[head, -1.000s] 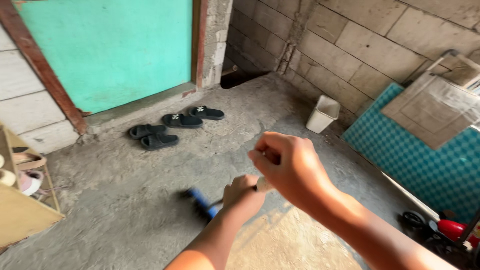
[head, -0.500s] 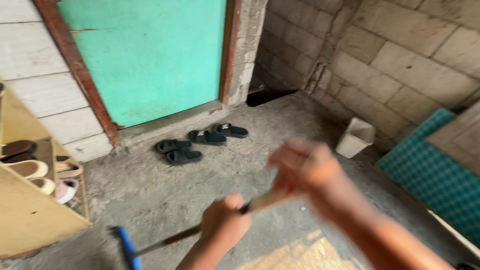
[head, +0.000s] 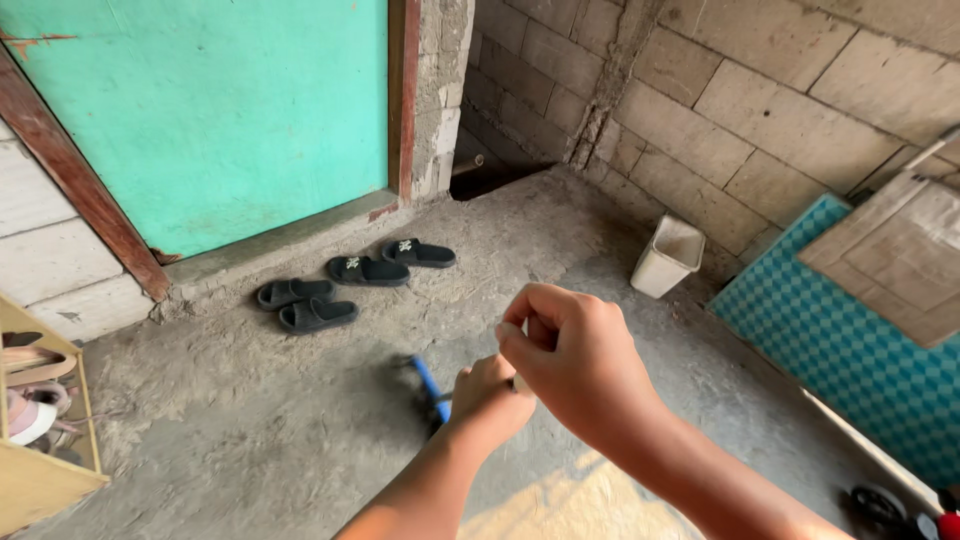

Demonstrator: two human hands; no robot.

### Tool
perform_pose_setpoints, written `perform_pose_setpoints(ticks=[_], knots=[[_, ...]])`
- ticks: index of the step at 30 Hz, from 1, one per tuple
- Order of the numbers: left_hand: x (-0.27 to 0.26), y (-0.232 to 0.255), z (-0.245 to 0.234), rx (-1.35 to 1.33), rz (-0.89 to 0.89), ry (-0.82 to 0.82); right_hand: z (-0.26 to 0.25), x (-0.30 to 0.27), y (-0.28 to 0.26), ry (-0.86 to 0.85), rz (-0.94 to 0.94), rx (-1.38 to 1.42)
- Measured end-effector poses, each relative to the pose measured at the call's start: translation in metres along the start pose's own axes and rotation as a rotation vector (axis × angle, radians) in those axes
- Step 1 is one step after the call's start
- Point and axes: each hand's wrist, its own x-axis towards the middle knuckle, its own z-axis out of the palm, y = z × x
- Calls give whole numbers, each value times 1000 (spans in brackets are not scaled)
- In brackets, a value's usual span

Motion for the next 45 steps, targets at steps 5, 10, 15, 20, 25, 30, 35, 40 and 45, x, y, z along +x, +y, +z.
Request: perform_pose_setpoints(ticks=[5,10,15,20,25,30,35,40,45], knots=[[4,42,-13,35,223,352,-77,23,-8,28,99,197],[-18,13,-27,92,8,358,-82,50,15,-24,229,426],[-53,-102,-36,367,-241,47,57,15,41,-430,316,581],[-54,-115,-28,328,-307,-219,79,-8,25,-440,209,405],[-31,-59,-37,116,-109,-64,23,10,-26,-249,19,-14],[-34,-41,-73,2,96,174,10,4,-95,-170,119,-14],[-84,-49,-138,-8,195,431,-11,19,-155,9,4,527],[-150,-157,-203,55,-19,431,82,6,-193,-92,275,333],[-226,-313,-231,281,-315,155,251,-70,-223,-434,172,518]])
